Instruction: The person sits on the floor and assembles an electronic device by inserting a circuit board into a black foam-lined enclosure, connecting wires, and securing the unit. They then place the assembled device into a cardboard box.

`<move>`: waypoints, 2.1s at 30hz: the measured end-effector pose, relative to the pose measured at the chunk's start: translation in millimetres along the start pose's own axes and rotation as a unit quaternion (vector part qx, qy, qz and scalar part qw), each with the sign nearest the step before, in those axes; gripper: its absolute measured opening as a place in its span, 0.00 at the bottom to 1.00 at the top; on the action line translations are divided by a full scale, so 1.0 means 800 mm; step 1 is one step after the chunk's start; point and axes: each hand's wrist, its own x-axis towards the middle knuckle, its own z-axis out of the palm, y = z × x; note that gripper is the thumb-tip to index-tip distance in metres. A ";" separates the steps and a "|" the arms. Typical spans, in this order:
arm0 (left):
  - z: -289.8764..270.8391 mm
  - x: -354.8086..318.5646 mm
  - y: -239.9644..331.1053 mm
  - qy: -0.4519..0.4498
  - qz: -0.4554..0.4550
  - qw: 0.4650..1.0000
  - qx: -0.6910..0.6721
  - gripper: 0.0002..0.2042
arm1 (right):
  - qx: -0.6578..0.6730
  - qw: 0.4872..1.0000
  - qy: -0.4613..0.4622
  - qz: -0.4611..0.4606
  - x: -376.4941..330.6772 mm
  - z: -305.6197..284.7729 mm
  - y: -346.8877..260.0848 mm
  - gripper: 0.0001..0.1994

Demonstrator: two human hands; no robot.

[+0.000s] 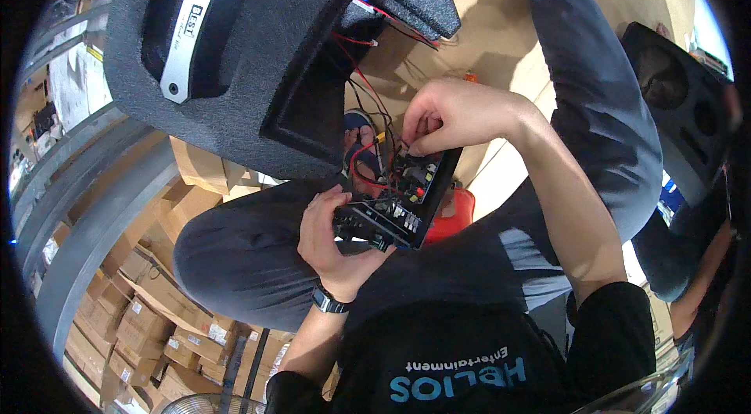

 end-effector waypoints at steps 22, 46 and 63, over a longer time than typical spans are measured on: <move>0.005 0.006 -0.007 -0.026 -0.017 0.999 -0.038 0.44 | 0.035 0.997 0.006 0.063 -0.009 -0.007 -0.015 0.12; 0.008 0.009 -0.009 -0.033 -0.007 0.998 -0.052 0.43 | -0.147 0.980 -0.049 0.122 -0.006 -0.002 -0.031 0.15; 0.008 0.008 -0.011 -0.027 0.003 0.998 -0.057 0.46 | -0.101 0.989 0.028 0.105 -0.022 0.008 -0.027 0.13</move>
